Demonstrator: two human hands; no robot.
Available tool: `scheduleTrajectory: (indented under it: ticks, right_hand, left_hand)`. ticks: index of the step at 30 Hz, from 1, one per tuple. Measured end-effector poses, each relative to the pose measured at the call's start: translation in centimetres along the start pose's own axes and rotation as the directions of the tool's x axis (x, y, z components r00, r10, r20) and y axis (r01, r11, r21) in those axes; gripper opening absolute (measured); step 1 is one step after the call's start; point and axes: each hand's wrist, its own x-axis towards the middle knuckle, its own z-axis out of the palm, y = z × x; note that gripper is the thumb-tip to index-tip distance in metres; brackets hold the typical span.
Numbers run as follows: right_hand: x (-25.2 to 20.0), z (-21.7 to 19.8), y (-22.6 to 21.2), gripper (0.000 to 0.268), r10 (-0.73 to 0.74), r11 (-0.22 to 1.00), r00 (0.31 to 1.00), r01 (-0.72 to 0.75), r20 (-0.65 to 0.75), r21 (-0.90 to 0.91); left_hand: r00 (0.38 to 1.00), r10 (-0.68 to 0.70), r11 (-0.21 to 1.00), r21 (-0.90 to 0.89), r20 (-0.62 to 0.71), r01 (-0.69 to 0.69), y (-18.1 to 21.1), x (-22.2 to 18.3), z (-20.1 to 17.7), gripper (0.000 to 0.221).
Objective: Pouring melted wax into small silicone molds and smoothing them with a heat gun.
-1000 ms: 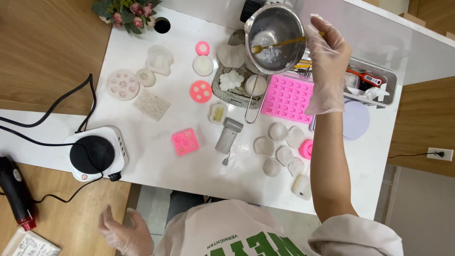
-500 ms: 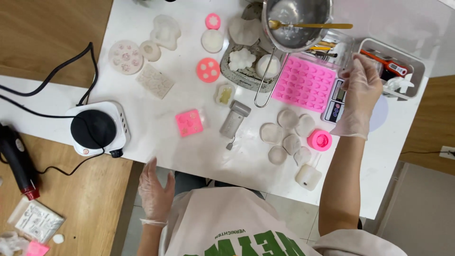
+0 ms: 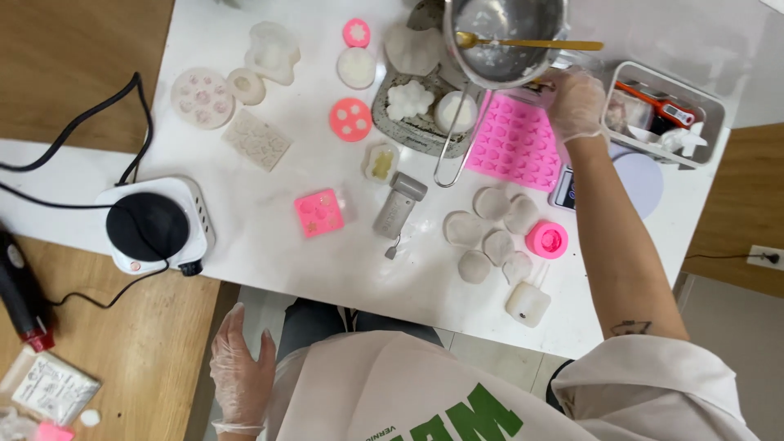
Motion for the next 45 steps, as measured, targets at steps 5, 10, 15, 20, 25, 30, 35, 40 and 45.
scheduleTrajectory:
  ticks: [5, 10, 15, 20, 25, 30, 35, 40, 45]
  right_hand:
    - [4.1, 9.1, 3.2, 0.025, 0.113, 0.905, 0.964, 0.001, 0.242, -0.426]
    - [4.4, 9.9, 4.4, 0.034, 0.07, 0.921, 0.988, -0.01, 0.141, -0.39]
    - [5.3, 10.3, 3.8, 0.06, 0.162, 0.92, 0.965, -0.073, 0.205, -0.385]
    - [1.9, 5.3, 2.5, 0.023, 0.034, 0.985, 0.911, -0.1, -0.411, -0.141]
    - [-8.3, -5.0, -4.7, 0.027, 0.256, 0.93, 0.861, -0.094, -0.441, 0.356]
    - [-21.3, -11.3, -12.6, 0.03, 0.462, 0.592, 0.88, -0.213, -0.11, 0.777]
    - [-29.6, -16.0, -21.5, 0.029, 0.632, 0.322, 0.719, -0.584, 0.29, 0.745]
    - [-29.6, -19.2, -22.3, 0.025, 0.624, 0.259, 0.639, -0.712, 0.449, 0.653]
    - [-23.2, -21.2, -17.9, 0.029, 0.676, 0.099, 0.645, -0.56, 0.357, 0.823]
  left_hand:
    - [0.996, -0.075, 0.997, -0.001, -0.039, 0.075, 0.2, -1.1, -1.2, 0.067]
    - [0.997, -0.08, 0.997, -0.014, -0.022, 0.079, 0.5, -2.2, -1.3, 0.068]
    - [0.997, -0.065, 0.998, 0.027, 0.045, 0.064, 0.6, -1.7, -1.0, 0.067]
    - [0.984, -0.019, 0.999, -0.022, 0.18, 0.024, 1.5, 1.6, -0.8, 0.074]
    - [0.959, 0.153, 0.988, -0.034, 0.238, -0.149, 2.1, 7.6, 2.3, 0.091]
    - [0.93, 0.274, 0.956, 0.034, 0.244, -0.291, 2.2, 14.2, 7.8, 0.119]
    - [0.923, 0.38, 0.919, -0.137, 0.056, -0.37, 2.1, 17.7, 10.9, 0.119]
    - [0.921, 0.385, 0.887, -0.247, -0.069, -0.389, 1.9, 18.4, 12.7, 0.115]
    - [0.902, 0.414, 0.856, -0.282, -0.124, -0.433, 1.6, 18.5, 13.1, 0.12]
